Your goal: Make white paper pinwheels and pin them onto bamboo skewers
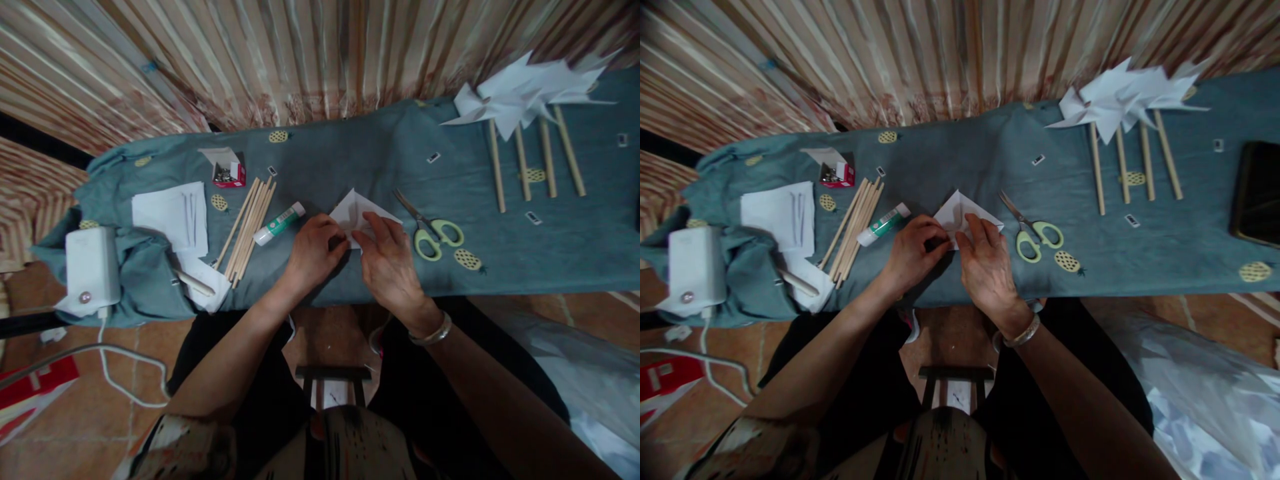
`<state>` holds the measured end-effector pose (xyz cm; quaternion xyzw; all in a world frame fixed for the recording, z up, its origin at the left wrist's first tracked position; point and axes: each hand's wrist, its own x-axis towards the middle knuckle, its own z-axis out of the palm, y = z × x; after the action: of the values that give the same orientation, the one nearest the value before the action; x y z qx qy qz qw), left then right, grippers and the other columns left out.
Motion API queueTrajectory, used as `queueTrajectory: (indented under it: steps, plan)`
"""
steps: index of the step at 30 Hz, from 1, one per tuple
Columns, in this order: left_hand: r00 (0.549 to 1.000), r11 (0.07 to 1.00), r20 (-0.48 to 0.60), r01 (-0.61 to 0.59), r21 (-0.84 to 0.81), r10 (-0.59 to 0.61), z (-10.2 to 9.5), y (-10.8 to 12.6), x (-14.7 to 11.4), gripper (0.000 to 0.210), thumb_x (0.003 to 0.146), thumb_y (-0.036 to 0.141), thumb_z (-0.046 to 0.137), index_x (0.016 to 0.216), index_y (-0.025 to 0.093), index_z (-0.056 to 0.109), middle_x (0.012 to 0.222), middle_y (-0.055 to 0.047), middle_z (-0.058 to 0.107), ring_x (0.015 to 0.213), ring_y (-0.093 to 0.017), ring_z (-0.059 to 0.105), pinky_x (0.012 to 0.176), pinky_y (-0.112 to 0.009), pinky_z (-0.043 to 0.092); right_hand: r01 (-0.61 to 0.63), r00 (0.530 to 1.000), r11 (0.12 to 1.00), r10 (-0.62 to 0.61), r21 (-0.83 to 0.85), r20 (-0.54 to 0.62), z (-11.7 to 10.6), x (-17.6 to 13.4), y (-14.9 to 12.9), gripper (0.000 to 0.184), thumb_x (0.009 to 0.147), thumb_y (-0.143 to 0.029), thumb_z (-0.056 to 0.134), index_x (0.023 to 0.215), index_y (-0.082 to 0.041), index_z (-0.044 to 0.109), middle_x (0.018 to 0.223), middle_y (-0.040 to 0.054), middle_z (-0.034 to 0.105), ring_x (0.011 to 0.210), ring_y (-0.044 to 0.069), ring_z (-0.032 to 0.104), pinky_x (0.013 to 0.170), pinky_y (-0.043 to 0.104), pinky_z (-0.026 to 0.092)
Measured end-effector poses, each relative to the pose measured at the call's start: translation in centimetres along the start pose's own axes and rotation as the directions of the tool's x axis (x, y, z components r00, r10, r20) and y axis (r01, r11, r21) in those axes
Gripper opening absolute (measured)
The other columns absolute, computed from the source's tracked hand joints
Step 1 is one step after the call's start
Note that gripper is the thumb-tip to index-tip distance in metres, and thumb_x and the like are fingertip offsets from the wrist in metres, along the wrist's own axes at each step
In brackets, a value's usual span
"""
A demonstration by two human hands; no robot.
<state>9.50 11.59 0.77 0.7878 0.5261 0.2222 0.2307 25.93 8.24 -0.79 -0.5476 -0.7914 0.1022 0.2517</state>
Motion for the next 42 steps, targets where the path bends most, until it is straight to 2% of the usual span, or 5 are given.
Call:
queueTrajectory:
  steps: [13,20,28,33,42]
  plan:
    - [0.998,0.998,0.004,-0.062,0.024,0.062,0.4,0.1,-1.1,0.010,0.085,0.016,0.064,0.092,0.020,0.070,0.102,-0.005,0.065,0.098,-0.019,0.061,0.089,-0.034,0.051,0.025,1.000,1.000,-0.024,-0.007,0.019,-0.6,-0.1,0.1,0.038,0.089,-0.009,0.045,0.121,-0.024,0.059,0.140,0.0115,0.055,0.126,0.032,0.051,0.101,0.051,0.046]
    - [0.996,0.985,0.009,-0.092,0.147,0.091,-0.2,-0.3,-1.0,0.012,0.087,0.015,0.062,0.094,0.021,0.069,0.103,-0.005,0.067,0.100,-0.020,0.061,0.089,-0.037,0.049,-0.093,0.987,0.995,0.095,0.021,-0.129,-1.7,0.2,2.1,0.039,0.092,-0.016,0.042,0.127,-0.019,0.058,0.134,0.0141,0.059,0.126,0.030,0.054,0.104,0.051,0.046]
    - [0.991,0.974,-0.057,-0.110,0.197,0.123,-1.5,-1.2,-1.1,0.017,0.089,0.013,0.055,0.098,0.019,0.069,0.107,-0.008,0.065,0.103,-0.022,0.059,0.089,-0.038,0.048,-0.071,0.994,0.993,0.078,0.090,-0.077,-1.9,-0.1,0.9,0.035,0.094,-0.019,0.042,0.124,-0.019,0.060,0.122,0.0127,0.067,0.111,0.028,0.062,0.097,0.047,0.051]
    - [0.981,0.955,0.036,-0.195,0.224,0.192,-1.2,0.1,-2.5,0.023,0.090,0.037,0.063,0.103,0.019,0.068,0.107,-0.008,0.066,0.100,-0.024,0.059,0.086,-0.039,0.046,-0.084,0.993,0.991,0.092,0.104,-0.070,-1.8,-0.2,1.0,0.033,0.093,-0.020,0.040,0.119,-0.020,0.061,0.116,0.0112,0.069,0.104,0.028,0.064,0.092,0.047,0.052]
    - [0.965,0.896,0.096,-0.262,0.358,0.244,-0.4,0.4,-2.7,0.021,0.096,0.031,0.054,0.096,0.017,0.069,0.098,-0.006,0.069,0.093,-0.023,0.059,0.078,-0.037,0.040,-0.066,0.994,0.989,0.076,0.131,-0.074,-1.7,-0.4,1.3,0.031,0.092,-0.018,0.043,0.114,-0.023,0.064,0.115,0.0090,0.070,0.107,0.026,0.064,0.097,0.048,0.051]
